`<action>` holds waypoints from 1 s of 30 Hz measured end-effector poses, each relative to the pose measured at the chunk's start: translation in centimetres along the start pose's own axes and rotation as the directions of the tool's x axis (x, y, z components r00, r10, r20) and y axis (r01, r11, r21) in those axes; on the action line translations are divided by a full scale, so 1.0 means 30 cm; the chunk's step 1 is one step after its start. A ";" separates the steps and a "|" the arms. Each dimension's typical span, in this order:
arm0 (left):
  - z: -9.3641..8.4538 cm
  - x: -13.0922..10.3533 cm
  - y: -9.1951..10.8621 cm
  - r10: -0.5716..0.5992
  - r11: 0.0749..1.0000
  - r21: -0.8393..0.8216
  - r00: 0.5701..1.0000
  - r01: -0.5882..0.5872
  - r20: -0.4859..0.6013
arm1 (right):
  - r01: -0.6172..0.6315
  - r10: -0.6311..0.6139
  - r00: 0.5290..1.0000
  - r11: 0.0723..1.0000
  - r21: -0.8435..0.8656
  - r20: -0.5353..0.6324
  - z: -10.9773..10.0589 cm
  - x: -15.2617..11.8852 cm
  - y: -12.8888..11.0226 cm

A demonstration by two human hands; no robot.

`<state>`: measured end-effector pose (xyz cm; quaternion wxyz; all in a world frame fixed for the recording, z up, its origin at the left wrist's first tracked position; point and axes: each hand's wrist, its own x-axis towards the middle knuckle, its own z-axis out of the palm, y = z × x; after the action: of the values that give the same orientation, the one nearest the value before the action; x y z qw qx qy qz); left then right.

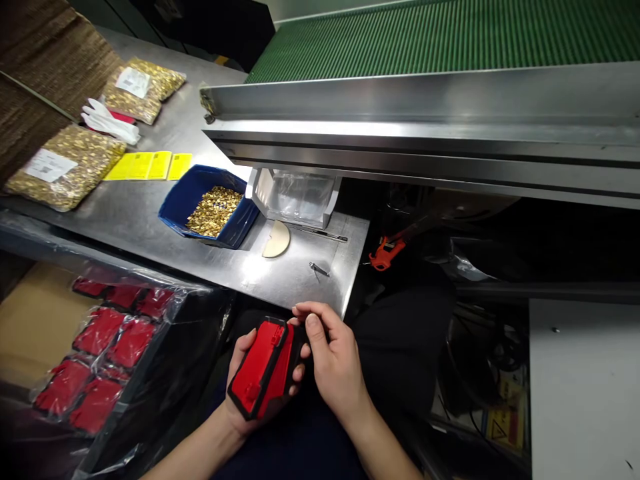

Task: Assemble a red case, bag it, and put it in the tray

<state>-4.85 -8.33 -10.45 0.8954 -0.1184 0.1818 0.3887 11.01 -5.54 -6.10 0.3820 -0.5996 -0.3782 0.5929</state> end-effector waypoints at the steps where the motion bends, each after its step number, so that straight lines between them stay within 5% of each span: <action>1: -0.002 -0.002 0.000 0.001 1.000 0.002 1.000 -0.001 0.007 | 0.006 -0.006 1.000 1.000 -0.024 0.020 -0.005 -0.006 -0.002; 6: -0.025 -0.018 -0.002 -0.047 0.998 0.046 0.999 0.046 0.025 | 0.163 -0.151 0.985 0.974 -0.158 0.088 -0.020 -0.038 -0.030; 9: -0.019 -0.021 0.001 -0.061 0.997 0.055 0.997 0.058 0.043 | 0.151 -0.138 0.985 0.980 -0.131 0.107 -0.019 -0.052 -0.051; 17: 0.049 -0.017 0.006 0.079 0.987 0.134 0.991 -0.093 0.103 | 0.178 -0.166 0.983 0.969 -0.169 0.083 -0.037 -0.046 -0.076; 24: 0.055 -0.028 0.001 0.237 0.924 0.309 0.972 -0.224 -0.002 | 0.210 -0.198 0.975 0.970 -0.121 0.103 -0.057 -0.048 -0.055; 30: 0.049 -0.045 0.023 0.187 0.865 0.462 0.980 -0.196 0.065 | 0.232 -0.219 0.967 0.968 -0.096 0.127 -0.072 -0.059 -0.058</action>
<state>-5.86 -8.23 -8.61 0.8562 0.1221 0.2725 0.4217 13.15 -6.42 -3.78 0.3911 -0.5375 -0.4974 0.5574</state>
